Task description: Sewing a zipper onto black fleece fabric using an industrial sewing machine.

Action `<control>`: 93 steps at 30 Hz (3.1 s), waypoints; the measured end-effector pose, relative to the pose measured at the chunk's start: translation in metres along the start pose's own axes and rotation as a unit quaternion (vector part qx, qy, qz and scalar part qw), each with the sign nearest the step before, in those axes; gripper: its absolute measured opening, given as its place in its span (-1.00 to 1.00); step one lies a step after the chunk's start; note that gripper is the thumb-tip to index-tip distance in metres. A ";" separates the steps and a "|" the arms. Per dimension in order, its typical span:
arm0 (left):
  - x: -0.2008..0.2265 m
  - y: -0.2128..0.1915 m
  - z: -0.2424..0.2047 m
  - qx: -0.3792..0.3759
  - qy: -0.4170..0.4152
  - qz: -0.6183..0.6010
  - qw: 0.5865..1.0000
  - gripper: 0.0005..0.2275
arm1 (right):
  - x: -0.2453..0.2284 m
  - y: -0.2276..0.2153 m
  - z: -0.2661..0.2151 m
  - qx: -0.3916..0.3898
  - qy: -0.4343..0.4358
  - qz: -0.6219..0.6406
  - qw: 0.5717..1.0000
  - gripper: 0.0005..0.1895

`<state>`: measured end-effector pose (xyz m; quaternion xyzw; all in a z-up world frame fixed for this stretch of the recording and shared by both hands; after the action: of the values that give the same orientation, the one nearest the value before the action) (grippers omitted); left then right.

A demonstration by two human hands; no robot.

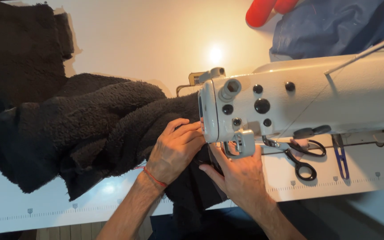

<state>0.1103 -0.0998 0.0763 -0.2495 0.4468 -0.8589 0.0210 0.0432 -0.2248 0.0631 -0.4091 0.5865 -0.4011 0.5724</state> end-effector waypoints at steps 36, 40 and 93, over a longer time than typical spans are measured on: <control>-0.016 0.007 -0.001 -0.104 0.061 0.094 0.988 -0.67 | -0.008 0.001 0.010 0.015 0.024 -0.069 0.997 -0.33; -0.019 0.007 -0.001 -0.116 0.059 0.097 0.987 -0.68 | -0.004 0.009 -0.005 0.051 -0.018 -0.058 0.997 -0.33; -0.025 0.010 0.002 -0.104 0.054 0.116 0.986 -0.71 | 0.188 -0.074 -0.097 0.300 0.156 -0.087 0.937 -0.72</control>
<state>0.1307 -0.1009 0.0590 -0.1504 0.5603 -0.8115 0.0703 -0.0541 -0.4263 0.0700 -0.2001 0.4824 -0.6659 0.5328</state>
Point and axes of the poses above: each hand's wrist, its own z-axis towards the middle knuckle, its own y-axis out of the palm, x = y × z, the point moved 7 cm from there along z, towards the middle knuckle, and after that the axes turned 12 degrees about y, right-handed, at the moved point
